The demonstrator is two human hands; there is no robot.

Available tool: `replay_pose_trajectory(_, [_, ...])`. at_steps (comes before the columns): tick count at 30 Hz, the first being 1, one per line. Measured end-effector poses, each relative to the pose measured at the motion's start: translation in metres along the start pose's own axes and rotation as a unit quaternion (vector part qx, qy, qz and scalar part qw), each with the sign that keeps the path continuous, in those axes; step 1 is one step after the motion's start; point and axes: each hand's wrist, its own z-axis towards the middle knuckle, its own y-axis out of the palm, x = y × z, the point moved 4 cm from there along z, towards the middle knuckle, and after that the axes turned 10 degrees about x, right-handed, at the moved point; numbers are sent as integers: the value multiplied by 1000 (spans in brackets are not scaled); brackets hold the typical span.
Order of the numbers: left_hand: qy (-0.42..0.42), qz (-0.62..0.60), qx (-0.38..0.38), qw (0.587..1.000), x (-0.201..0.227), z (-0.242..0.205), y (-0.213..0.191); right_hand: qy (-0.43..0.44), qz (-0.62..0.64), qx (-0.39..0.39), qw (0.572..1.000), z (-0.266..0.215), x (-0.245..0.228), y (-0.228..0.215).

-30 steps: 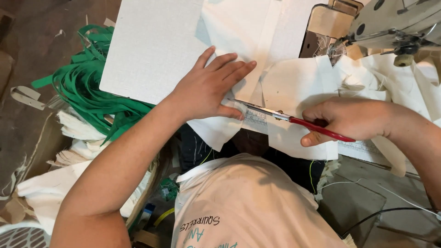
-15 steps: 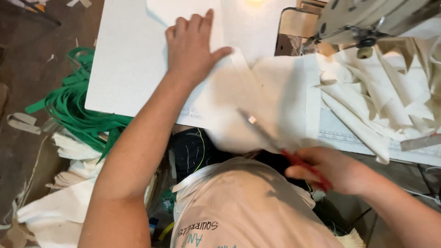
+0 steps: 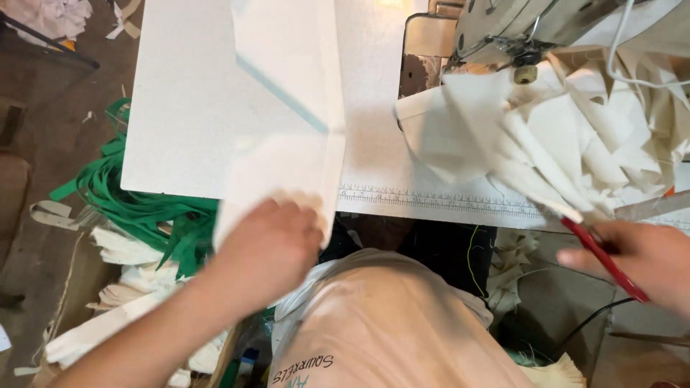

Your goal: Cutting pieces of white fabric with scissors and stacking them on a workbench in a sewing factory.

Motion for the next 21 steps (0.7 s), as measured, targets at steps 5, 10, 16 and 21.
replay_pose_trajectory(5, [-73, -83, -98, 989, -14, 16, 19, -141, 36, -86, 986, -2, 8, 9])
replay_pose_trajectory(10, [-97, 98, 48, 989, -96, 64, 23, -230, 67, -184, 953, -16, -116, -44])
replay_pose_trajectory(16, [1, -55, 37, 998, -114, 81, 49, -284, -52, -211, 934, 3, -186, -82])
replay_pose_trajectory(21, [57, -57, 57, 995, -117, 84, 48, -296, -4, -199, 934, 2, -218, -101])
